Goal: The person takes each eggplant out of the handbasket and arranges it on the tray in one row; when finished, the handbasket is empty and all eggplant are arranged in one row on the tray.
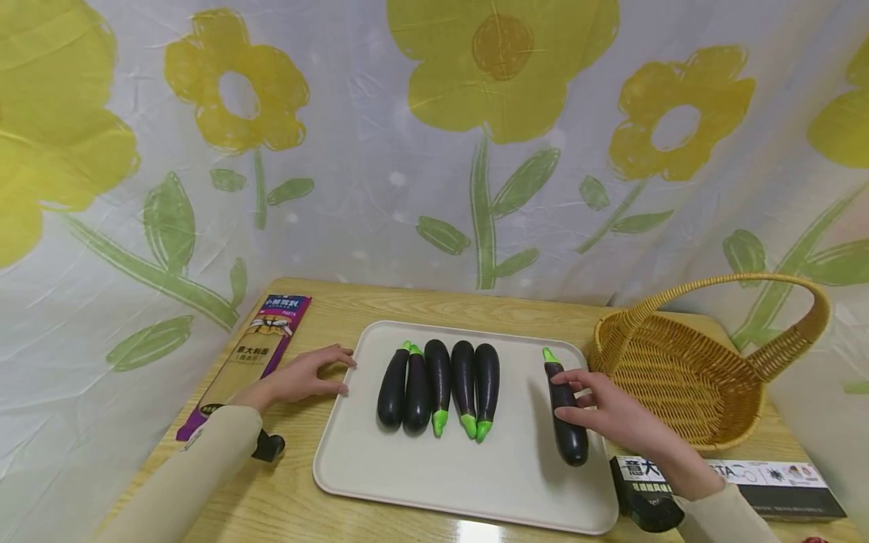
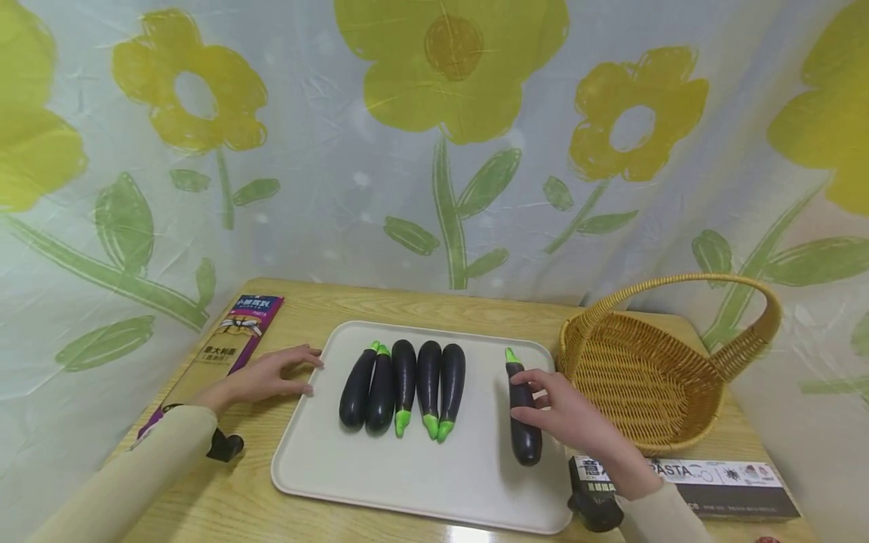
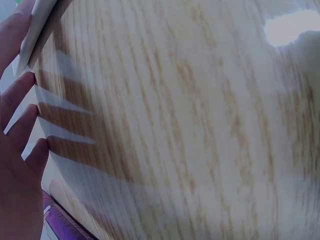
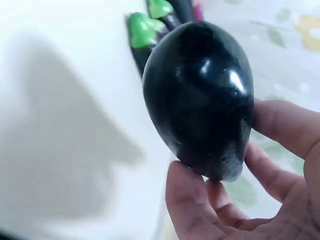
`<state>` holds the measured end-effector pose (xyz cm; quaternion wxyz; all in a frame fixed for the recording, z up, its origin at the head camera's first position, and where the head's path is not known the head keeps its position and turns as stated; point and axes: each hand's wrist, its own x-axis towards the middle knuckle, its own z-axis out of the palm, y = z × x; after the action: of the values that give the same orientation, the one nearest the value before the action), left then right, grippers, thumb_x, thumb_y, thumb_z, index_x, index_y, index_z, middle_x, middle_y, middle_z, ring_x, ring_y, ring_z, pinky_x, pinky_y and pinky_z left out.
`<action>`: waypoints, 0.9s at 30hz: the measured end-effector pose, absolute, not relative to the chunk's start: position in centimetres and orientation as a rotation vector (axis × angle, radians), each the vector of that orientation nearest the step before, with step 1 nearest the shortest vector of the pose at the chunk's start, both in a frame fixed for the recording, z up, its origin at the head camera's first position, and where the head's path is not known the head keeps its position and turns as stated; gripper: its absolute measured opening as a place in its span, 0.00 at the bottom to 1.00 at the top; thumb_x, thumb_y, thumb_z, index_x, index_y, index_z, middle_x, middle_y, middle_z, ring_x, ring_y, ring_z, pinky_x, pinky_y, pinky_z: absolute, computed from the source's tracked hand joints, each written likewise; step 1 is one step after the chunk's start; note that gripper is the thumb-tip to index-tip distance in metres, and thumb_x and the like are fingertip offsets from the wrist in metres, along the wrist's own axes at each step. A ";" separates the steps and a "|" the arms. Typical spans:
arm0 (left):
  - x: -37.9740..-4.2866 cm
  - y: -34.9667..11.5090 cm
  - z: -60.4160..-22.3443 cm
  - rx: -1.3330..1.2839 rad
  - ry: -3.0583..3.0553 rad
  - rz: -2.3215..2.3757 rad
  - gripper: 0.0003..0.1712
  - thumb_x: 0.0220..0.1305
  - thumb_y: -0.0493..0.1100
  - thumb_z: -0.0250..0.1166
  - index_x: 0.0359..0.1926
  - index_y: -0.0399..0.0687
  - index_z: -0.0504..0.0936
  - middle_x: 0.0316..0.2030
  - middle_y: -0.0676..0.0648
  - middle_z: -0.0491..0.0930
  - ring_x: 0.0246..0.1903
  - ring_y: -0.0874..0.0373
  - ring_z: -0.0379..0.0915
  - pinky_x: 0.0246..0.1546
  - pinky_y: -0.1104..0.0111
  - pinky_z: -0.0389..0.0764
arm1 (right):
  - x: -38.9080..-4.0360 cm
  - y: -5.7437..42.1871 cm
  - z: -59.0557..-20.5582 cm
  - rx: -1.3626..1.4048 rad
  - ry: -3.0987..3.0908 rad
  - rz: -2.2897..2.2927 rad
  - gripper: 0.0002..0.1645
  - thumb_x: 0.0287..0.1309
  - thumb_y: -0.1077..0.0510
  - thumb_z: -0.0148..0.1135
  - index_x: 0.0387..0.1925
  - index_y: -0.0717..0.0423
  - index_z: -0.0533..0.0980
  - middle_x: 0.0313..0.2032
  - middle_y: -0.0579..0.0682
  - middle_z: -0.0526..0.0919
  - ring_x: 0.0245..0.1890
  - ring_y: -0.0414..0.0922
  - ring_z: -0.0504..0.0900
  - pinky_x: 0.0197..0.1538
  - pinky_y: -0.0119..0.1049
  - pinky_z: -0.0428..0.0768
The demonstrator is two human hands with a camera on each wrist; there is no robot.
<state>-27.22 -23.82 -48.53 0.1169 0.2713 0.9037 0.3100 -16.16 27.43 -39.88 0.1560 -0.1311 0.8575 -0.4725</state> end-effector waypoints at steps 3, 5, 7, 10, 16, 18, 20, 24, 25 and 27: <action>-27.3 -23.8 -48.6 0.792 2.651 0.897 0.26 0.59 0.54 0.71 0.57 0.53 0.79 0.67 0.39 0.67 0.71 0.35 0.50 0.69 0.41 0.52 | -17.3 26.1 -41.1 -0.385 2.477 -1.325 0.29 0.60 0.56 0.67 0.58 0.65 0.70 0.50 0.65 0.74 0.44 0.52 0.81 0.40 0.40 0.82; -27.3 -23.8 -48.6 0.781 2.653 0.894 0.26 0.59 0.54 0.71 0.57 0.53 0.79 0.67 0.39 0.67 0.71 0.36 0.50 0.69 0.41 0.52 | -17.9 25.3 -41.9 -0.394 2.488 -1.310 0.28 0.60 0.57 0.67 0.58 0.64 0.70 0.50 0.66 0.73 0.43 0.52 0.82 0.38 0.39 0.83; -27.2 -23.8 -48.4 0.771 2.653 0.898 0.26 0.59 0.54 0.71 0.57 0.53 0.79 0.67 0.39 0.67 0.71 0.36 0.50 0.69 0.41 0.52 | -18.5 24.6 -42.6 -0.394 2.500 -1.296 0.28 0.60 0.58 0.67 0.58 0.65 0.71 0.51 0.68 0.71 0.42 0.52 0.82 0.37 0.38 0.83; -27.1 -23.7 -48.2 0.777 2.660 0.889 0.26 0.59 0.53 0.71 0.57 0.52 0.79 0.67 0.38 0.68 0.71 0.35 0.50 0.68 0.40 0.52 | -19.2 23.8 -43.6 -0.362 2.551 -1.256 0.27 0.58 0.58 0.68 0.57 0.63 0.72 0.51 0.67 0.69 0.39 0.49 0.82 0.36 0.37 0.81; -27.0 -23.6 -48.2 0.757 2.652 0.892 0.27 0.59 0.53 0.71 0.57 0.52 0.79 0.67 0.39 0.67 0.71 0.36 0.50 0.69 0.41 0.51 | -20.2 22.6 -44.5 -0.373 2.649 -1.168 0.26 0.57 0.58 0.69 0.56 0.62 0.74 0.48 0.63 0.71 0.32 0.45 0.74 0.35 0.36 0.74; -27.0 -23.7 -48.2 0.761 2.652 0.888 0.27 0.59 0.53 0.71 0.57 0.52 0.79 0.67 0.39 0.67 0.71 0.36 0.49 0.69 0.41 0.51 | -20.4 22.3 -44.6 -0.375 2.669 -1.147 0.25 0.57 0.58 0.69 0.55 0.61 0.74 0.47 0.63 0.71 0.32 0.45 0.72 0.34 0.36 0.73; -27.0 -23.7 -48.3 0.763 2.653 0.888 0.27 0.59 0.54 0.71 0.57 0.52 0.79 0.68 0.39 0.67 0.71 0.36 0.49 0.69 0.41 0.51 | -20.5 22.0 -44.6 -0.375 2.679 -1.137 0.25 0.57 0.58 0.69 0.55 0.61 0.75 0.46 0.62 0.71 0.32 0.45 0.71 0.34 0.36 0.72; -27.1 -23.7 -48.3 0.757 2.643 0.901 0.27 0.59 0.54 0.71 0.57 0.53 0.79 0.68 0.39 0.67 0.71 0.36 0.49 0.69 0.41 0.51 | -20.6 21.8 -44.7 -0.371 2.700 -1.119 0.25 0.56 0.57 0.69 0.55 0.61 0.75 0.45 0.62 0.71 0.34 0.46 0.69 0.34 0.36 0.71; -27.2 -23.7 -48.4 0.755 2.641 0.903 0.27 0.59 0.54 0.71 0.57 0.53 0.79 0.68 0.39 0.67 0.71 0.36 0.49 0.69 0.41 0.51 | -20.6 21.7 -44.7 -0.363 2.705 -1.117 0.25 0.56 0.57 0.69 0.55 0.61 0.75 0.45 0.61 0.71 0.34 0.46 0.69 0.35 0.36 0.71; -27.2 -23.8 -48.5 0.756 2.638 0.906 0.27 0.59 0.54 0.71 0.57 0.54 0.79 0.68 0.39 0.67 0.71 0.36 0.49 0.69 0.41 0.51 | -20.6 21.6 -44.9 -0.355 2.707 -1.111 0.25 0.56 0.56 0.69 0.55 0.60 0.76 0.45 0.61 0.71 0.35 0.46 0.68 0.35 0.36 0.70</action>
<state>-27.25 -23.75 -48.47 0.1257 0.2595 0.9056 0.3110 -20.62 21.63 -44.86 0.0969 -0.1200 0.9141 -0.3751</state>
